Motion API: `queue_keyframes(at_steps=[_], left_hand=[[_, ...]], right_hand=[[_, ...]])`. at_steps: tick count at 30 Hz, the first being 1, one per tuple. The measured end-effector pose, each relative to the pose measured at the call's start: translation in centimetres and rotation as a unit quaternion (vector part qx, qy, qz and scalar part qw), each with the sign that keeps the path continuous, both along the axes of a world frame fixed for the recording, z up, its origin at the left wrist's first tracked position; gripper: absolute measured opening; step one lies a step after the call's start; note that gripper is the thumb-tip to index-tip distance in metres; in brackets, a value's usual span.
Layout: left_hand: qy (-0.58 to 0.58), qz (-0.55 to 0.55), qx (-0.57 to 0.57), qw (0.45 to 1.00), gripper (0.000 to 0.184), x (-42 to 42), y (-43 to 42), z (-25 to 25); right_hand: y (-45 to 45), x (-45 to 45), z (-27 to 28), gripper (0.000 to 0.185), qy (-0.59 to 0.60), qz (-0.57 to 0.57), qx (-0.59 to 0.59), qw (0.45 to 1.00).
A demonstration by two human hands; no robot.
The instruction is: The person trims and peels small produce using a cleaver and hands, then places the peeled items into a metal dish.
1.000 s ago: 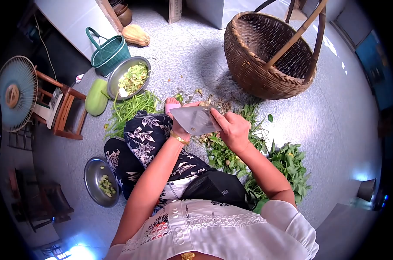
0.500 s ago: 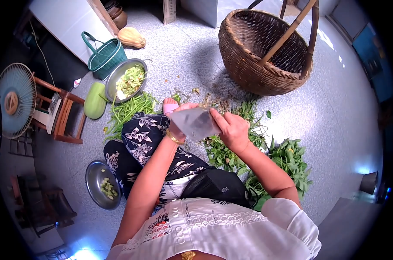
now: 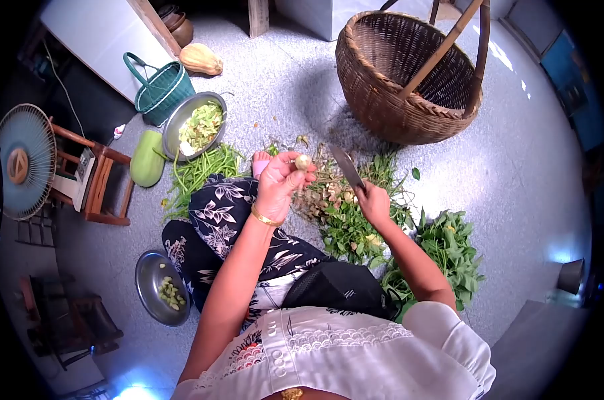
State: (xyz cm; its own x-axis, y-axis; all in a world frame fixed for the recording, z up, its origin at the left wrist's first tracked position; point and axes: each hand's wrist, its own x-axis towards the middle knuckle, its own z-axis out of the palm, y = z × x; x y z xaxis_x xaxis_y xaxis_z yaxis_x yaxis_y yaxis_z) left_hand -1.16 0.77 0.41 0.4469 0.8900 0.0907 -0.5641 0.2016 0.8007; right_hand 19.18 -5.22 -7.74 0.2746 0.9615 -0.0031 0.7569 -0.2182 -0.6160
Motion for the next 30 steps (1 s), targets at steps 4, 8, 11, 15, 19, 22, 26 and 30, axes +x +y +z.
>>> queue_keyframes(at_steps=[4,8,11,15,19,22,26,30], left_hand=[[0.008,0.001,-0.04,0.999,0.042,-0.2,0.1,0.2],[-0.01,0.015,-0.063,0.998,0.039,-0.4,-0.2,0.5],[0.038,0.054,-0.028,0.997,0.037,-0.1,-0.3,0.8],[0.065,0.096,0.021,0.993,0.038,0.2,-0.1,-0.3],[0.12,0.137,0.049,0.982,0.034,0.1,0.2,-0.4],[0.002,0.14,-0.076,0.987,0.025,-0.4,0.7,-1.5],[-0.027,0.152,-0.145,0.977,0.015,-0.6,0.8,-1.9],[-0.023,0.146,-0.197,0.969,0.017,-0.6,0.7,-1.9]], right_hand=[[0.1,-0.7,2.6,0.02,0.037,-0.013,0.045,0.998],[0.5,-0.7,1.6,0.021,-0.031,-0.019,0.085,0.996],[0.6,0.0,-0.5,0.022,0.064,-0.049,-0.027,0.996],[-0.1,0.0,-1.3,0.022,0.127,-0.043,0.011,0.991],[0.2,-0.9,0.1,0.021,0.154,-0.053,0.086,0.983],[0.2,-1.6,1.5,0.016,0.174,-0.059,0.118,0.976],[-0.2,-2.6,4.6,0.017,0.107,0.022,0.232,0.966],[-0.3,-4.4,6.8,0.04,0.039,0.133,0.317,0.938]])
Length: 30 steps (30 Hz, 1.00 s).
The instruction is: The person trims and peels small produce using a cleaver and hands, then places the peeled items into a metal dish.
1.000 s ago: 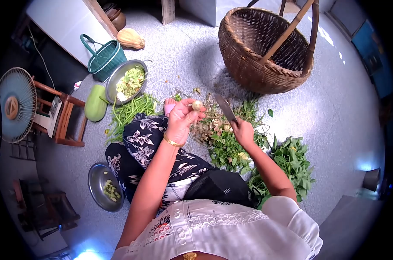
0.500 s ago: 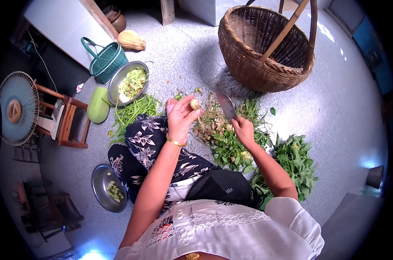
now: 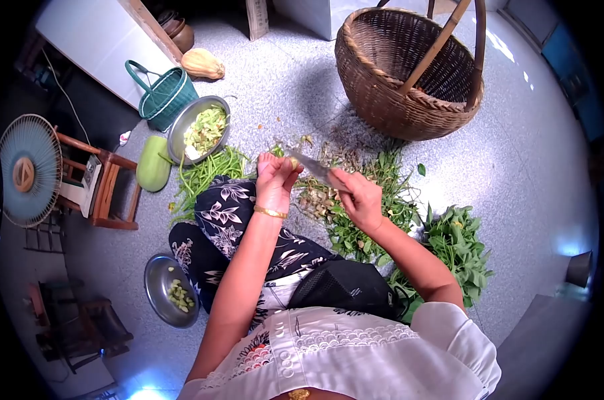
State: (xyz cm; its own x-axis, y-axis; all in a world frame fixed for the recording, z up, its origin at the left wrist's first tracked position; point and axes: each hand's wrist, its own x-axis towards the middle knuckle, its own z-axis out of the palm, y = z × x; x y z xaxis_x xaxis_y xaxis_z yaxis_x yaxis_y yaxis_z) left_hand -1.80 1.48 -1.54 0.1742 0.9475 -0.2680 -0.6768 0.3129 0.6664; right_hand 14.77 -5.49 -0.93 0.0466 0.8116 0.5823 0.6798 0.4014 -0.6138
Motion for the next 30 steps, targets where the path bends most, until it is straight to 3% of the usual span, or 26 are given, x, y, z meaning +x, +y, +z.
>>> queue_keyframes(at_steps=[12,14,19,22,25,27,30], left_hand=[[0.034,-0.038,0.05,0.997,0.012,0.3,-0.3,0.6],[0.096,-0.072,0.129,0.984,0.01,0.1,-0.1,0.7],[0.1,-0.074,0.173,0.977,0.01,0.6,-0.3,1.2],[0.073,-0.113,0.16,0.978,0.012,0.5,-0.8,1.1],[0.023,-0.144,0.135,0.98,0.017,0.1,-0.7,1.5],[-0.07,-0.151,0.099,0.981,0.019,-0.1,-0.4,2.0],[-0.094,-0.153,0.087,0.98,0.02,-0.1,-0.2,1.4]], right_hand=[[0.5,-1.7,1.5,0.045,-0.069,0.013,-0.019,0.997],[0.2,-1.6,1.9,0.043,-0.071,0.013,-0.021,0.997],[-0.1,-0.7,1.3,0.035,-0.054,0.008,-0.038,0.998],[0.8,1.0,-2.3,0.019,-0.071,-0.067,-0.194,0.976],[0.8,3.5,-8.3,0.019,-0.156,-0.116,-0.285,0.939],[0.2,4.2,-10.7,0.022,-0.175,-0.133,-0.328,0.919],[-0.6,6.3,-16.6,0.03,-0.229,-0.154,-0.404,0.872]])
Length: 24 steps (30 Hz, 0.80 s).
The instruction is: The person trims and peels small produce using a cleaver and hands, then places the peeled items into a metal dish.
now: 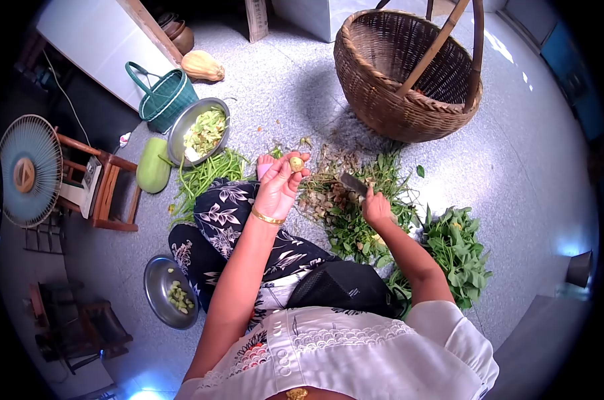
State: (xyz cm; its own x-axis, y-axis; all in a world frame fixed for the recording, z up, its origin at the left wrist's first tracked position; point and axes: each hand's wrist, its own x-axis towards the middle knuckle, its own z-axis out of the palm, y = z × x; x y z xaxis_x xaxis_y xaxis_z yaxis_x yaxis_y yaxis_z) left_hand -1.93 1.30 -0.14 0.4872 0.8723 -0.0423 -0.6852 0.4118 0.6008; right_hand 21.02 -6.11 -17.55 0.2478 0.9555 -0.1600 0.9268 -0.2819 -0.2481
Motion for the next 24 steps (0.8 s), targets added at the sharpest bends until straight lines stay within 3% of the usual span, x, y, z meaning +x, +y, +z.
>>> queue_keyframes(at_steps=[5,7,9,10,12,14,15,17,24], left_hand=[[-0.004,0.001,-0.011,1.0,0.02,0.1,-0.2,0.1],[-0.035,-0.023,0.017,0.999,0.021,0.0,-0.2,0.1],[-0.03,-0.022,0.012,0.999,0.021,-0.1,-0.4,0.4],[-0.027,-0.021,0.008,0.999,0.021,0.0,-0.4,0.5],[-0.021,-0.021,0.025,0.999,0.021,0.1,-0.4,0.4],[0.001,-0.012,0.046,0.999,0.021,0.2,-0.6,0.5],[0.0,-0.014,0.046,0.999,0.021,0.3,-0.6,0.4],[0.005,0.004,0.074,0.997,0.022,0.2,-0.5,-0.2],[-0.013,0.009,0.056,0.998,0.027,0.0,-0.8,0.5]], right_hand=[[-1.8,1.5,-5.2,0.043,-0.074,0.038,-0.136,0.987],[-1.1,1.7,-4.5,0.036,-0.047,0.043,-0.188,0.98],[0.0,1.1,-2.2,0.025,-0.041,0.11,-0.104,0.988],[1.1,0.3,-0.6,0.016,0.032,0.066,0.022,0.997],[3.3,-1.6,5.8,0.012,0.212,0.076,0.216,0.95],[4.2,-4.2,13.2,0.01,0.35,0.043,0.305,0.885],[4.2,-5.0,15.8,0.01,0.349,0.042,0.306,0.885],[4.1,-6.3,19.8,0.013,0.363,0.127,0.425,0.819],[3.8,-9.3,22.4,0.021,0.313,0.236,0.436,0.81]])
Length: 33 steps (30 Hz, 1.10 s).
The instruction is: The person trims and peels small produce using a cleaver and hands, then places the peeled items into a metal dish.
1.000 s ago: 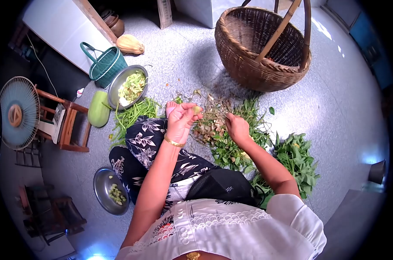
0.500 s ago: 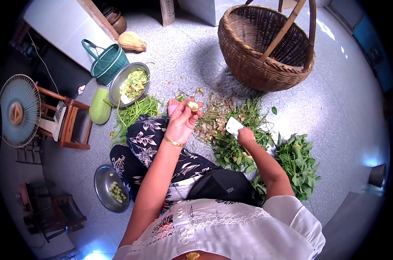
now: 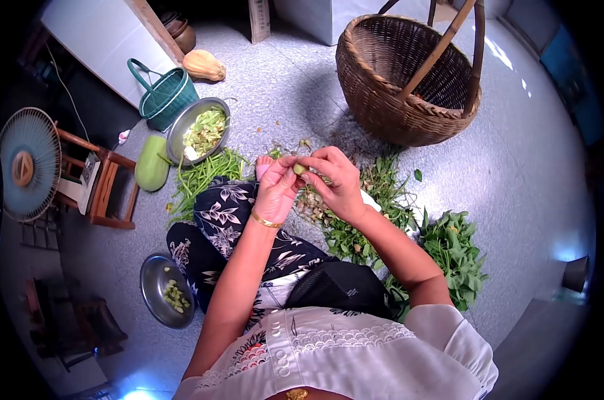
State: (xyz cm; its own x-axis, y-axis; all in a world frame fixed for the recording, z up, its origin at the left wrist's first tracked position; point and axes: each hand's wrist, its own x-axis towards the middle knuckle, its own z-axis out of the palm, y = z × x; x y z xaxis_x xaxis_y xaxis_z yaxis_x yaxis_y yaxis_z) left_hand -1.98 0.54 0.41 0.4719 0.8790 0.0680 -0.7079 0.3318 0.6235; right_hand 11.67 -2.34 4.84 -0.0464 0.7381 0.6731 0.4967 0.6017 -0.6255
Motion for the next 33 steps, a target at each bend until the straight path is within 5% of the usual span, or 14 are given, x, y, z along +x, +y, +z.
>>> queue_keyframes(at_steps=[13,24,28,30,33], left_hand=[[0.037,0.033,0.045,0.998,0.027,0.1,0.0,-0.1],[0.062,0.012,0.005,0.998,0.022,0.0,-0.1,-0.1],[0.047,0.026,0.005,0.999,0.019,0.3,0.1,-0.1],[0.047,0.046,0.002,0.998,0.017,0.4,0.0,-0.1],[0.066,0.047,0.008,0.997,0.015,0.4,0.1,-0.4]], right_hand=[[-0.4,-0.5,0.0,0.013,0.106,0.034,-0.104,0.988],[0.3,0.5,-1.3,0.009,0.307,0.125,-0.25,0.91],[0.3,0.3,-1.2,0.008,0.214,0.084,-0.191,0.954],[-0.2,-0.3,0.0,0.009,0.072,-0.002,-0.111,0.991],[-0.4,-0.4,-0.3,0.012,0.058,-0.019,-0.076,0.995]])
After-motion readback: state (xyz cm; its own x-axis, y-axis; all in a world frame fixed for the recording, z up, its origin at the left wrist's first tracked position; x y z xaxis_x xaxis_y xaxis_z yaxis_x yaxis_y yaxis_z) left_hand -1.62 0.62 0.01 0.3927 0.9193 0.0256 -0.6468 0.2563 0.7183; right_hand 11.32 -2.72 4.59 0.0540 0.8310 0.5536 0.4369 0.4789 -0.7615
